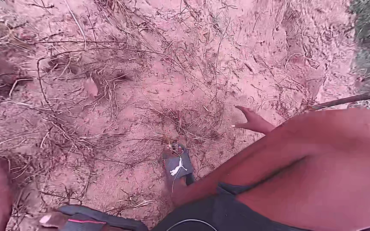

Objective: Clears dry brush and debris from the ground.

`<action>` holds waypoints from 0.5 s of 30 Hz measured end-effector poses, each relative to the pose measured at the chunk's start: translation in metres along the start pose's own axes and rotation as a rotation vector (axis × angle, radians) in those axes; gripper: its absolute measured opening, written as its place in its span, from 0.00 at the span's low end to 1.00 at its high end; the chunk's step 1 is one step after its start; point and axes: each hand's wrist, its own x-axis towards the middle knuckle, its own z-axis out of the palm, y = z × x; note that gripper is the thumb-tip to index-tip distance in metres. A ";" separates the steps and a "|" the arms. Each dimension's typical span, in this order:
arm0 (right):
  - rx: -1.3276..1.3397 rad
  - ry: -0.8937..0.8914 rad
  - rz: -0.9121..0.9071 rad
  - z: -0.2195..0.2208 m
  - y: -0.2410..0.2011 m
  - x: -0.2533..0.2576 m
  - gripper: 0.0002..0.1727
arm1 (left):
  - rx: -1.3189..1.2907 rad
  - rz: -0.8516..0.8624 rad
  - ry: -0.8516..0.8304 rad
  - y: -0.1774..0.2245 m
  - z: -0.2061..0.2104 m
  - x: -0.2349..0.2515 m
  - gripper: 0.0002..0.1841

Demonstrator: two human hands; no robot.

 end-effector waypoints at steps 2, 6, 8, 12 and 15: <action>0.083 0.235 0.062 0.096 -0.010 0.010 0.64 | -0.105 -0.108 -0.085 0.017 -0.007 -0.005 0.37; 0.300 0.362 0.266 0.173 -0.147 0.029 0.67 | 0.027 -0.054 0.055 0.033 -0.009 -0.003 0.34; 0.369 0.282 0.182 0.173 -0.201 0.030 0.62 | 0.140 -0.002 0.161 0.014 0.006 0.005 0.33; 0.328 0.144 0.026 0.172 -0.234 0.025 0.49 | 0.162 -0.017 0.168 0.018 0.009 0.003 0.34; 0.484 0.085 -0.112 0.152 -0.236 0.027 0.43 | 0.152 -0.017 0.179 0.026 0.007 0.007 0.33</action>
